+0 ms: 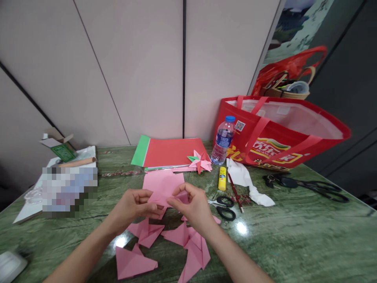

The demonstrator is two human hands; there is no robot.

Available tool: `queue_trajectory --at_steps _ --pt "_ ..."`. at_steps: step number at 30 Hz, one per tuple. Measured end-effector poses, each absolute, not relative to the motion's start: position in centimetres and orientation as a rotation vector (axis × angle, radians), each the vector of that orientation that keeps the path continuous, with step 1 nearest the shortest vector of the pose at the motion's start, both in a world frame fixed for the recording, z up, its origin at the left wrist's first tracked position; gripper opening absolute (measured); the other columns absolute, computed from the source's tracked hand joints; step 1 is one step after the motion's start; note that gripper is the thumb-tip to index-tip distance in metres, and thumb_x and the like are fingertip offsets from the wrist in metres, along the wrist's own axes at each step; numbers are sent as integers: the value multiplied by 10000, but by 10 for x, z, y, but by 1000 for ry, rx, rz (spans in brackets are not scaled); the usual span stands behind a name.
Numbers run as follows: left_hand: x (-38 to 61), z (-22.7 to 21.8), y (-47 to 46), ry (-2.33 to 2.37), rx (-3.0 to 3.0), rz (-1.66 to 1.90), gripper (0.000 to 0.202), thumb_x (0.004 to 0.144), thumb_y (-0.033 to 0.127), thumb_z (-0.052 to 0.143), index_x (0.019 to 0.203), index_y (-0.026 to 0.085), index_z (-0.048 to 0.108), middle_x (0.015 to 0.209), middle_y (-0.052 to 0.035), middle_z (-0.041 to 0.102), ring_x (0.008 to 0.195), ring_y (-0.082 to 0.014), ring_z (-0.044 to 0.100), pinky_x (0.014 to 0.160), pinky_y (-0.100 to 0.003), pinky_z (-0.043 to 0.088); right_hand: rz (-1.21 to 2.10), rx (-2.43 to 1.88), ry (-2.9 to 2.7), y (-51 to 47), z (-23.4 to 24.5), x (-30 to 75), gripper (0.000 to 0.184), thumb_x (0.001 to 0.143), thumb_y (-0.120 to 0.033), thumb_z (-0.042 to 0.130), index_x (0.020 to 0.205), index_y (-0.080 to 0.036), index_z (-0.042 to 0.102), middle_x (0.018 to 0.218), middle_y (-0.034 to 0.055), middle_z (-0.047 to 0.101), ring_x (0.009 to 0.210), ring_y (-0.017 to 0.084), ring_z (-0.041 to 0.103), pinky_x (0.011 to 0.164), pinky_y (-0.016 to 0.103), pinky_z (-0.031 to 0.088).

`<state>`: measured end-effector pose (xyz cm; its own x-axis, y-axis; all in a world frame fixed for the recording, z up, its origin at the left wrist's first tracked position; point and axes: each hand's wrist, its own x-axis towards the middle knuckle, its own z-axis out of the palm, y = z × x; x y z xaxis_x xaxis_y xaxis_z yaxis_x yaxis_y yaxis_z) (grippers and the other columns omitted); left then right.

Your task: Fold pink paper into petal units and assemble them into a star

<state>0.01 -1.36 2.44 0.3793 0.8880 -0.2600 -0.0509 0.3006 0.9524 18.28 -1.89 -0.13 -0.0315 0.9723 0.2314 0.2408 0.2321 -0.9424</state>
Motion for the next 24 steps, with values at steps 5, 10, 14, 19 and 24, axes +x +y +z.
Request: queue_trajectory --at_steps 5,10,14,19,24 --pt "-1 24 -14 954 1097 760 194 597 261 727 693 115 643 671 -72 715 707 -232 678 692 -347 540 939 -1188 -1501 -19 -5 183 186 637 -324 677 675 -174 573 524 -47 457 451 79 347 419 193 253" --pt "0 24 -15 988 1126 767 222 609 310 714 703 120 645 665 -75 718 693 -234 680 680 -345 540 944 -1188 -1499 -18 -5 183 188 635 -332 677 673 -177 577 504 -50 455 442 84 361 409 194 259" --pt "1 23 -15 997 1130 790 215 606 312 714 674 126 631 647 -58 712 668 -223 681 657 -330 546 939 -1169 -1511 -18 -3 183 155 641 -305 677 649 -176 592 578 -22 561 493 105 444 466 210 328" --pt "1 22 -15 1011 1120 795 216 597 308 721 642 128 609 614 -46 704 649 -221 681 646 -327 549 949 -1156 -1524 -18 -2 182 131 653 -291 669 668 -177 606 639 1 605 555 129 497 518 229 368" --pt "5 24 -17 1025 1115 849 233 570 312 738 631 125 614 620 -57 710 663 -240 683 641 -333 554 914 -1174 -1533 -17 -3 183 125 647 -283 664 680 -178 606 638 -3 594 527 116 460 488 222 352"
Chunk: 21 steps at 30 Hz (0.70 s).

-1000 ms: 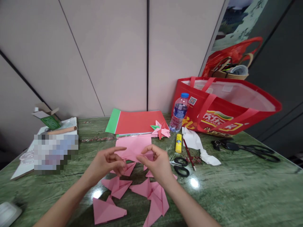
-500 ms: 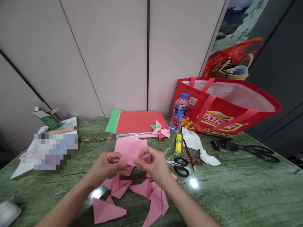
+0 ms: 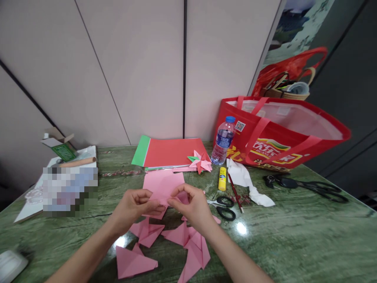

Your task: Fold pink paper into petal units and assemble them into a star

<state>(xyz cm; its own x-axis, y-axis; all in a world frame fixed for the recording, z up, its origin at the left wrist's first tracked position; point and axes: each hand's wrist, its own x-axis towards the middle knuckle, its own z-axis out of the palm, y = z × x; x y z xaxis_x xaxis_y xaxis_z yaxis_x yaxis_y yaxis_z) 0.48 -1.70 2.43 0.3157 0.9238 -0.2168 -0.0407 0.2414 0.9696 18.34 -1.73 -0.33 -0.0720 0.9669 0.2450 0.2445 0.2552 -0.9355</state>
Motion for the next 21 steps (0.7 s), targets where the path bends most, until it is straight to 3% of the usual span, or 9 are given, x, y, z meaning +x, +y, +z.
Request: queue_trajectory --at_steps 5,9,12,21 --pt "10 24 -19 1059 1147 920 238 561 320 739 652 120 648 632 -62 717 683 -249 683 656 -337 557 901 -1182 -1467 -17 -7 181 214 624 -253 672 798 -187 568 630 -22 542 508 108 444 470 213 354" --pt "11 22 -19 1080 1208 965 209 586 311 723 651 121 667 654 -62 721 668 -221 682 657 -296 551 975 -1141 -1298 -17 -7 176 601 572 -231 719 1090 -228 414 985 44 535 713 159 566 621 268 464" --pt "13 21 -19 1068 1221 979 200 586 296 726 660 118 676 653 -62 719 647 -206 678 646 -279 548 989 -1177 -1253 -18 -7 173 826 534 -247 753 1223 -239 296 1063 75 497 765 189 586 664 314 486" --pt "15 18 -20 1014 1196 976 243 609 332 710 691 106 674 663 -75 716 649 -209 675 651 -297 547 944 -1235 -1285 -21 -3 173 812 524 -284 763 1208 -202 334 989 82 547 855 244 578 736 369 476"
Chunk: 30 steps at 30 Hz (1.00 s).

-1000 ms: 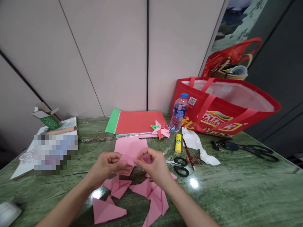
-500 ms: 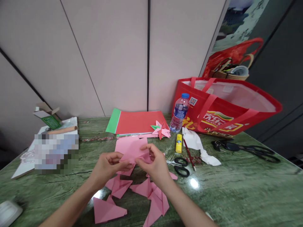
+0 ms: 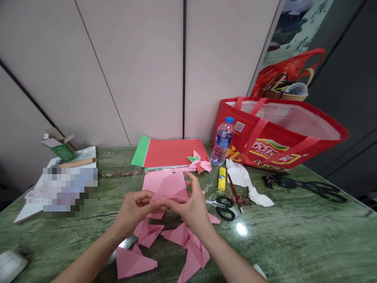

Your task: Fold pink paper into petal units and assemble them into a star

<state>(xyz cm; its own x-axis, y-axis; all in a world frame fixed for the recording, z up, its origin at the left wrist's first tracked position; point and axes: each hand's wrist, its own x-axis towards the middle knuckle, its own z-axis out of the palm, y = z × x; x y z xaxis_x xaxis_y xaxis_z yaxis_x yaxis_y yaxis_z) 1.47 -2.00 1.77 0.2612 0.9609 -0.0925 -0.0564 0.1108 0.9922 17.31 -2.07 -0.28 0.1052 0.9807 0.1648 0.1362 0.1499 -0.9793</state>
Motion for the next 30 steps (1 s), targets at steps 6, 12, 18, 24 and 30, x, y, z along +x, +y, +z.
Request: queue_trajectory --at_steps 6,12,18,24,30 --pt "15 16 -20 1003 1179 957 265 604 340 713 702 97 674 651 -75 717 638 -210 675 645 -307 552 915 -1215 -1355 -20 -4 174 765 534 -221 744 1187 -188 345 956 64 570 864 226 574 763 358 466" --pt "14 16 -19 992 1186 973 228 630 300 704 716 92 664 677 -75 720 659 -205 677 657 -290 547 1047 -1123 -1299 -16 -4 176 691 541 -217 743 1127 -204 377 882 39 592 747 197 610 627 300 509" --pt "13 20 -18 1007 1144 996 189 627 256 709 706 94 652 661 -73 720 655 -207 680 645 -278 546 1114 -1069 -1256 -14 -6 180 618 555 -177 722 1085 -220 407 919 43 585 673 175 630 571 280 534" --pt "11 21 -17 1065 1116 1010 195 594 248 728 666 96 628 636 -79 717 636 -213 680 639 -291 543 1231 -990 -1148 -11 -5 182 505 580 -118 641 1016 -218 407 838 8 600 585 159 647 606 325 556" --pt "6 20 -13 1086 1114 1022 190 607 249 718 676 95 632 634 -81 717 632 -205 678 638 -291 543 1347 -917 -1025 -8 -4 183 516 554 -133 672 982 -220 397 769 -25 595 583 152 652 625 334 565"
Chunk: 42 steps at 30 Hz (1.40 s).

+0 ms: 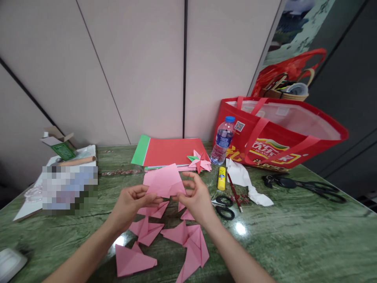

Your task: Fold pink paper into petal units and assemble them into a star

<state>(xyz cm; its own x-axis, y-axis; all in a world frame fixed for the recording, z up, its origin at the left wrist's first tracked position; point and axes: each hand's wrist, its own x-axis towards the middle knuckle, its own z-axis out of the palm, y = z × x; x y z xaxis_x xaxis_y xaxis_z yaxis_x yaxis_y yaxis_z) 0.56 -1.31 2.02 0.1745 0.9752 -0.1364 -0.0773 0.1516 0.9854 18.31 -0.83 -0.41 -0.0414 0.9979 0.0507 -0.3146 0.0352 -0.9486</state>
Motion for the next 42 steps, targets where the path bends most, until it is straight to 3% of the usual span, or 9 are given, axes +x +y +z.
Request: queue_trajectory --at_steps 12,19,24,30,36,39,42 --pt "3 25 -11 1095 1127 1012 162 617 229 706 662 90 636 624 -87 715 555 -170 662 542 -236 538 1245 -995 -1076 -2 -5 197 538 540 -184 714 1001 -202 437 721 -29 597 578 136 639 609 292 554" --pt "-5 27 -8 1116 1121 1026 178 607 259 712 626 115 611 604 -66 711 653 -207 681 558 -234 534 1000 -1133 -1165 9 -14 210 432 582 -170 633 980 -177 464 732 29 626 644 174 647 603 298 538" --pt "-6 31 -9 1141 1182 827 219 558 291 736 604 116 613 567 -71 701 571 -204 671 503 -250 523 829 -1098 -1135 14 -19 217 275 674 -256 603 920 -169 518 798 58 628 718 171 631 708 340 524" --pt "4 27 -17 1136 1253 639 182 588 287 695 558 120 629 570 -79 698 604 -202 671 504 -235 504 688 -1059 -1350 -3 -5 203 193 790 -305 528 949 -203 568 958 83 630 916 205 588 818 362 470" --pt "4 24 -17 1119 1434 618 102 627 225 650 590 129 653 560 -32 678 535 -144 625 528 -217 477 499 -976 -1734 -19 7 191 281 783 -251 547 1063 -232 564 1066 68 593 1036 217 510 901 376 401" --pt "4 23 -16 1071 1492 637 57 622 187 635 631 131 647 583 -9 655 544 -134 608 535 -216 468 513 -959 -1829 -21 4 187 290 774 -221 550 1063 -230 570 993 66 619 968 209 543 842 360 435" --pt "4 25 -15 1133 1462 708 174 593 167 650 760 129 626 537 17 620 518 -129 586 515 -218 461 557 -1004 -1838 -20 -1 185 215 774 -205 542 976 -224 613 875 57 648 835 196 589 739 332 468"
